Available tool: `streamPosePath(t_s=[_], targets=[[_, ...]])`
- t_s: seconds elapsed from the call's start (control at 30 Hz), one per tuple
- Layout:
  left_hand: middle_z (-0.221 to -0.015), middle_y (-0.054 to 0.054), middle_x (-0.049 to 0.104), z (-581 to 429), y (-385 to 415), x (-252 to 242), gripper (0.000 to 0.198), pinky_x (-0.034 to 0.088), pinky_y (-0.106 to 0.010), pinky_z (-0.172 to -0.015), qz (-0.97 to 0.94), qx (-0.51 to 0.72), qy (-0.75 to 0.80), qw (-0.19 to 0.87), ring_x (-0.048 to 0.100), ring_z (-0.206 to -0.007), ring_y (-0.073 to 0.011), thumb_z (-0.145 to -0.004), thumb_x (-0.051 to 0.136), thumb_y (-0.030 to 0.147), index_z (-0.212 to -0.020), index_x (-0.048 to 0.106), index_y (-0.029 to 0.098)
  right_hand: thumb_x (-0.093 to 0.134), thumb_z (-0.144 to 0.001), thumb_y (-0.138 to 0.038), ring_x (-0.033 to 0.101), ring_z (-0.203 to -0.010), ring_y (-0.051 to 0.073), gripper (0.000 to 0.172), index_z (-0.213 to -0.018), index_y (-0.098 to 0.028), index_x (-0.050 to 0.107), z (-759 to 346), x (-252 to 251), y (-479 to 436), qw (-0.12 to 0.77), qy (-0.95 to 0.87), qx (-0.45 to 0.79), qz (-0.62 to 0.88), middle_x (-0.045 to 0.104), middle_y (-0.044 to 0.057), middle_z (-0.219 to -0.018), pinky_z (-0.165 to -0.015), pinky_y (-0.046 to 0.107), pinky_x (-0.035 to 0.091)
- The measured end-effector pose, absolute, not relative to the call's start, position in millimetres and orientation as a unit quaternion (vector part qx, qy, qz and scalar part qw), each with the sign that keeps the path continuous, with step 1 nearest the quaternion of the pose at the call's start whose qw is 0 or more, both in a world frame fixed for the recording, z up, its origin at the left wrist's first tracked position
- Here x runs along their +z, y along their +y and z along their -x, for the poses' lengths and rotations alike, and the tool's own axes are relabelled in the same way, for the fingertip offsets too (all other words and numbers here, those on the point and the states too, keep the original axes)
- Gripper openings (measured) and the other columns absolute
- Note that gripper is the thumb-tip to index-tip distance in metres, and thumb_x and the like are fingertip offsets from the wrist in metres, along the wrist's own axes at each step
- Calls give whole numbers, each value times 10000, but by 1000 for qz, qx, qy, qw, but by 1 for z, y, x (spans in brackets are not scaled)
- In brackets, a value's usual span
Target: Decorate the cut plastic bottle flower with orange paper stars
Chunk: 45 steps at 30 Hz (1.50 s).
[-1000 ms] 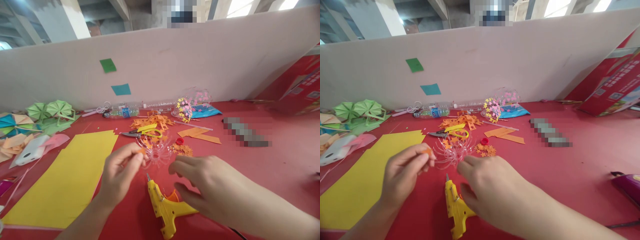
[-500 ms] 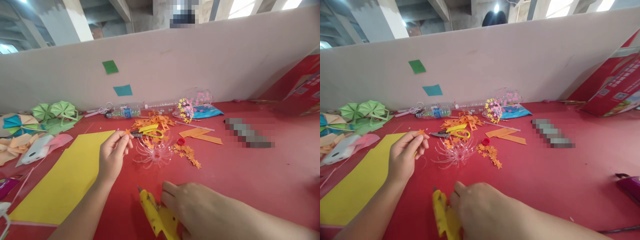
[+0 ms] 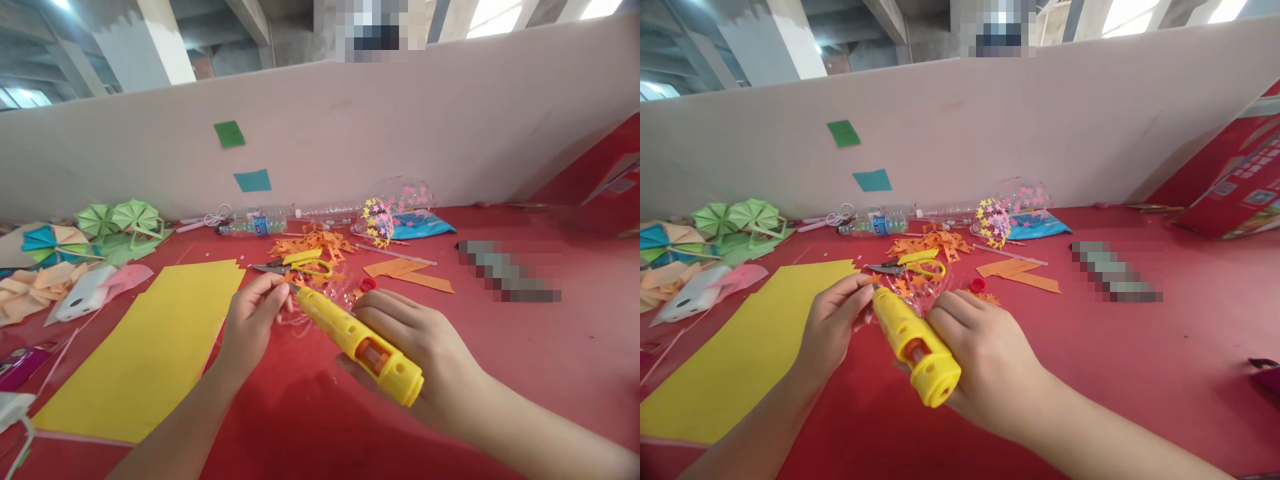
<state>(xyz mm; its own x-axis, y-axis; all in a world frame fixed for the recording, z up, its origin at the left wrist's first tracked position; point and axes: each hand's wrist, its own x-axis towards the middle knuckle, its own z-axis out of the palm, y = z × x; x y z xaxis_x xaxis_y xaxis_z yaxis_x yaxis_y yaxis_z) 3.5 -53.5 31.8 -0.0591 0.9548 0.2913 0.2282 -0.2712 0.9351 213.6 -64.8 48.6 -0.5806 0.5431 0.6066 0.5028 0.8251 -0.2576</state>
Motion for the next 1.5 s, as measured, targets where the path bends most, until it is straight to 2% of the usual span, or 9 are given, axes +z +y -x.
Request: streamPosePath(t_s=[0.23, 0.8, 1.5], targets=[[-568, 30, 498, -9, -59, 35, 202, 327, -187, -447, -591, 520, 501, 361, 419, -497, -83, -843, 524, 306, -693, 567, 177, 526, -889, -309, 429, -517, 120, 255, -672, -191, 466, -212, 48, -62, 358, -883, 25, 302, 480, -1, -616, -466, 235, 334], [-579, 21, 507, -10, -59, 37, 244, 325, -192, -453, -600, 510, 510, 347, 430, -509, -87, -850, 504, 298, -641, 542, 178, 506, -898, -313, 385, -478, 99, 297, -637, -202, 415, -212, 47, -63, 361, -880, 7, 309, 412, -35, -574, -440, 218, 306], [-591, 33, 504, -9, -59, 36, 242, 337, -191, -485, -607, 516, 493, 350, 432, -524, -77, -871, 490, 259, -649, 535, 175, 518, -892, -307, 385, -472, 94, 297, -638, -197, 411, -213, 46, -63, 358, -881, 3, 309, 401, -39, -570, -434, 215, 298]])
